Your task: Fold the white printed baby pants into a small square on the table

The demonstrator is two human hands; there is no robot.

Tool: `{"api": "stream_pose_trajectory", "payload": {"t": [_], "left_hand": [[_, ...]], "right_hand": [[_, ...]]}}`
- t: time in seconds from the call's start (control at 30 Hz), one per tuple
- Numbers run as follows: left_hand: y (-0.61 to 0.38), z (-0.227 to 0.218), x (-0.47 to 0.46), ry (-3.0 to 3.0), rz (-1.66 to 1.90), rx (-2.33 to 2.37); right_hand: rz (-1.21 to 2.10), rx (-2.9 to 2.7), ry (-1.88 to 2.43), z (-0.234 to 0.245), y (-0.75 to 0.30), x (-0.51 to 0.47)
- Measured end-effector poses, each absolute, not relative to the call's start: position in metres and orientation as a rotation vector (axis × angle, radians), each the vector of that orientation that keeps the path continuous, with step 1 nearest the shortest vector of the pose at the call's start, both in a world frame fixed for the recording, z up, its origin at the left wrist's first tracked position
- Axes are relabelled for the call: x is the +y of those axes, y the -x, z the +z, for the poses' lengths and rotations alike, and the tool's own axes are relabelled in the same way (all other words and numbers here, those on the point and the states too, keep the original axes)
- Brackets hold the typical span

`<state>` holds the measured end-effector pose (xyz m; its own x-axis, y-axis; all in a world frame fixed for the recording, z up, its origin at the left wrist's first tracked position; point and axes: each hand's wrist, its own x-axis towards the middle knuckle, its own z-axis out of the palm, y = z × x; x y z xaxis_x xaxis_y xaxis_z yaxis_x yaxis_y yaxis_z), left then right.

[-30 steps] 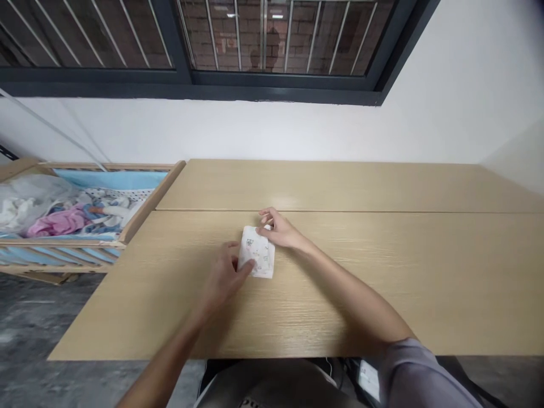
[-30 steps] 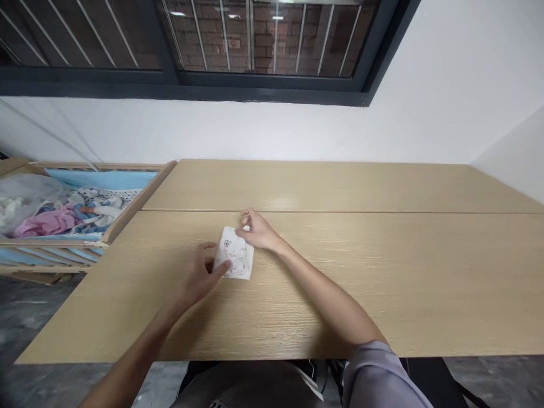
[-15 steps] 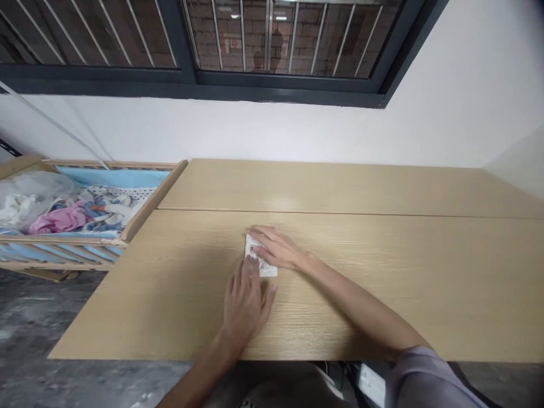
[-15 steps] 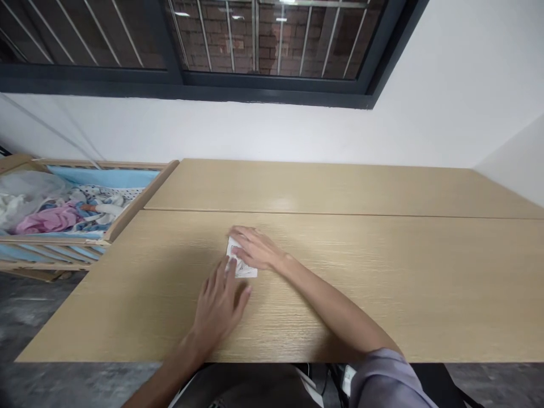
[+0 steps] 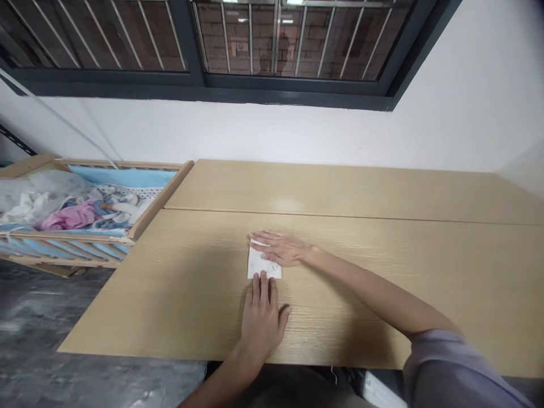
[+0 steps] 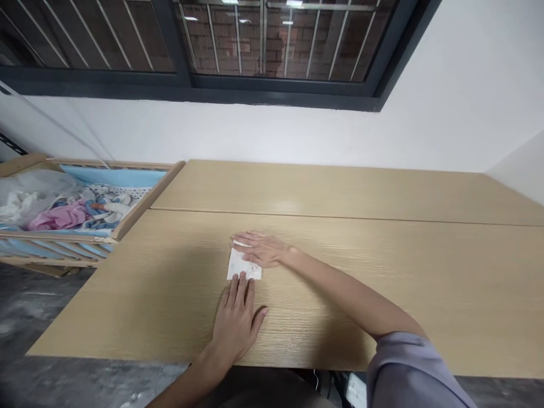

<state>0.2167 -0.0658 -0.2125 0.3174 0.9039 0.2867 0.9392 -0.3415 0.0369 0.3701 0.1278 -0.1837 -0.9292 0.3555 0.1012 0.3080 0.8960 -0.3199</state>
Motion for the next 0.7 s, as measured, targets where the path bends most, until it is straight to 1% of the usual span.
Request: {"api": "stream_pose_trajectory", "payload": {"t": [0.1,0.2,0.33,0.4,0.47,0.57,0.7], "left_hand": [[-0.218,-0.215,-0.068,2.434,-0.381,-1.718],[-0.213,-0.214,-0.065,2.492,-0.444,-1.721],[-0.186,-0.197,-0.048,2.639,-0.685,-1.734],[-0.169,-0.184,-0.032,2.587,-0.748,-1.843],[-0.155,-0.172,-0.015,2.456,-0.641,-2.049],[-0.150,-0.163,0.010,2.315,-0.370,-2.278],[-0.164,-0.168,0.030,2.371,-0.259,-2.268]], "right_hand": [[0.457,-2.864,0.638,-0.186,-0.372,0.142],[0.484,-2.828,0.730,-0.187,-0.373,0.139],[0.527,-2.630,0.961,-0.181,-0.381,0.124],[0.490,-2.454,1.094,-0.177,-0.386,0.119],[0.464,-2.283,1.158,-0.175,-0.390,0.118],[0.542,-2.136,1.147,-0.178,-0.387,0.118],[0.642,-2.169,1.140,-0.184,-0.369,0.116]]}}
